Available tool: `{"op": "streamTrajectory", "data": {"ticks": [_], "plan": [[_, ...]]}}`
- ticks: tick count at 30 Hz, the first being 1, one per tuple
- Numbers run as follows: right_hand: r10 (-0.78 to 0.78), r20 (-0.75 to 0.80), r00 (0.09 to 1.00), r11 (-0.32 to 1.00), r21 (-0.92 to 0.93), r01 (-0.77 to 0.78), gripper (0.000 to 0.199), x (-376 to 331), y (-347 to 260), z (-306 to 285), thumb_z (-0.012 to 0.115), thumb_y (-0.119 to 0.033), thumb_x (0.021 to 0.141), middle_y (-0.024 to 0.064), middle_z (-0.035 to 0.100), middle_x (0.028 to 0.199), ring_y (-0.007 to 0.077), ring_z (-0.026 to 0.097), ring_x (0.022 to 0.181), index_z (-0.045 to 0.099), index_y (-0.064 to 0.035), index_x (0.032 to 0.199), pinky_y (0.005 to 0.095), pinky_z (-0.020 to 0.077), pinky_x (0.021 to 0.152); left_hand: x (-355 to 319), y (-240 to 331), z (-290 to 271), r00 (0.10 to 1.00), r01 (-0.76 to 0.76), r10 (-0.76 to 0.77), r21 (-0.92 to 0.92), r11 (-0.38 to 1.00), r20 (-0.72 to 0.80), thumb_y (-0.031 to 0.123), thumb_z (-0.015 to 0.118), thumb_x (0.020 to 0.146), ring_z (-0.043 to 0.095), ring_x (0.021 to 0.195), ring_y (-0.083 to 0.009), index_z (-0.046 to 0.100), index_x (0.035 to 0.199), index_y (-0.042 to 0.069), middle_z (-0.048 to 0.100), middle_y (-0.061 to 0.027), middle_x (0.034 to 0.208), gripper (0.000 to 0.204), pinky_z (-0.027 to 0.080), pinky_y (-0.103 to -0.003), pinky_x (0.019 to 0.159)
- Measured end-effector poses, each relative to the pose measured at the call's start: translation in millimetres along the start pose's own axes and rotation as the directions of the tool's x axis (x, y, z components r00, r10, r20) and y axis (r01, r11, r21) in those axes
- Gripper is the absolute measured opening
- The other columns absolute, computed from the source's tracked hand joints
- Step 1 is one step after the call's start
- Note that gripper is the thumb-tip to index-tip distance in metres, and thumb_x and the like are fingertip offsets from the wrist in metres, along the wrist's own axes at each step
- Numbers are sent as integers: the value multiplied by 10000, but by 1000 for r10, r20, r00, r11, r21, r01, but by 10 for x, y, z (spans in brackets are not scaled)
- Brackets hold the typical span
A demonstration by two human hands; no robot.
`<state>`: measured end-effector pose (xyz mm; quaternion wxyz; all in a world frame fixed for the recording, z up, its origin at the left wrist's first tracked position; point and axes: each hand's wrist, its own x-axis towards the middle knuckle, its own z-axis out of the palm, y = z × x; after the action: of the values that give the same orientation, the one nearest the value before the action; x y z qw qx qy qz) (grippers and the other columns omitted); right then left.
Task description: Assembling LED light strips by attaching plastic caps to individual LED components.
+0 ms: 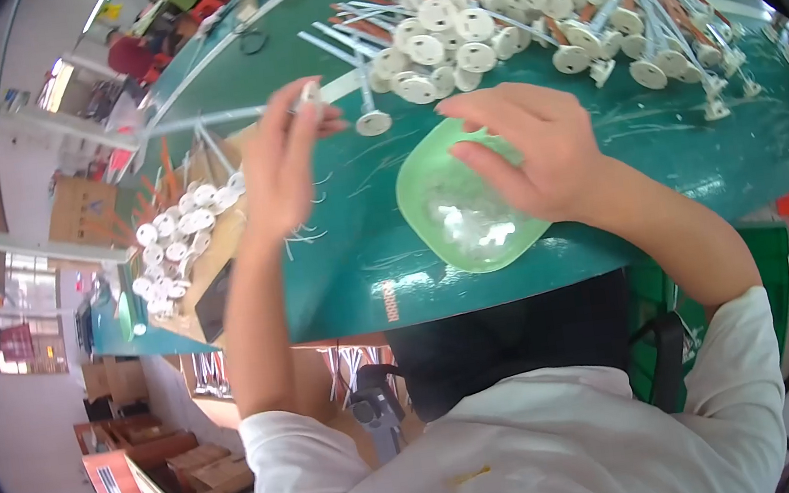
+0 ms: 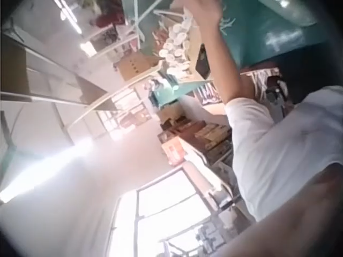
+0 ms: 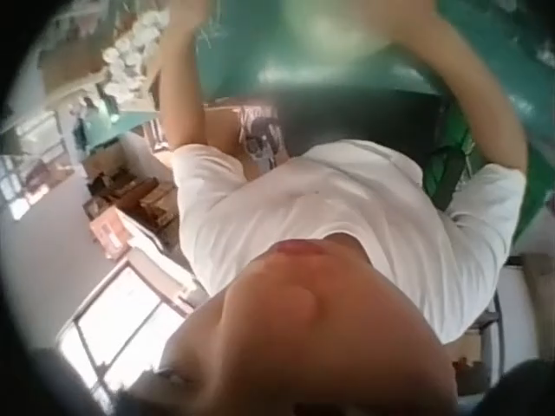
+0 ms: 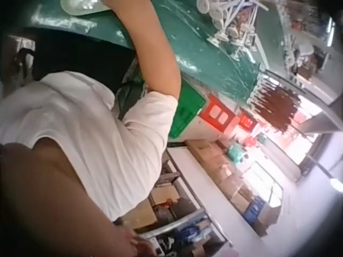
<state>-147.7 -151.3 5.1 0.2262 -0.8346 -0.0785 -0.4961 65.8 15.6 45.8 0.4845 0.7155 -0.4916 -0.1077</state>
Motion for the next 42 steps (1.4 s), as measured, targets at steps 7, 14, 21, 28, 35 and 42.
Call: {"op": "streamTrajectory", "data": {"ticks": [7,14,21,28,35,42], "plan": [[-19,68,998,999,43,16,315,47,-25,64,763,-76,806,127,706,954,245,687,736,662,-25,1100,333,548,632,104,-495,-1920,954,244,-293,734,633,-65,313,519,959,688,860,-327,658,1103,-11,705,-205,947,380,537,-408,737],[-42,147,988,998,50,35,231,12,54,74,765,-102,809,133,708,934,276,688,746,671,-20,1004,356,559,656,-200,-728,-2245,931,121,-365,946,302,-3,353,524,925,648,967,-446,643,1109,63,683,-259,978,364,494,-510,872],[-48,164,985,999,31,44,211,7,39,78,764,-125,806,118,710,932,303,695,786,674,-30,970,371,566,676,-9,-181,-1468,978,206,-60,976,78,-201,438,600,918,688,867,-394,647,1089,100,705,-187,897,381,537,-499,757],[-58,213,975,998,13,57,192,-43,77,91,765,-116,793,111,714,943,293,696,788,676,-37,945,371,571,676,136,-246,146,969,-246,194,645,723,153,325,754,833,675,793,-346,647,1181,90,669,-153,893,433,534,-439,732],[-65,214,975,998,4,65,166,-48,125,101,773,-95,769,80,710,943,273,687,751,675,-41,892,358,565,636,71,-564,388,990,-120,138,471,874,-3,153,816,774,648,668,-252,707,1009,55,638,-119,808,277,518,-346,627],[-94,242,966,996,29,89,176,-73,150,171,789,-78,748,74,707,924,256,678,726,675,-44,877,345,550,597,-74,-337,508,975,-138,200,436,889,-100,131,765,851,674,615,-242,652,1008,53,682,-132,763,209,524,-315,584]]}}
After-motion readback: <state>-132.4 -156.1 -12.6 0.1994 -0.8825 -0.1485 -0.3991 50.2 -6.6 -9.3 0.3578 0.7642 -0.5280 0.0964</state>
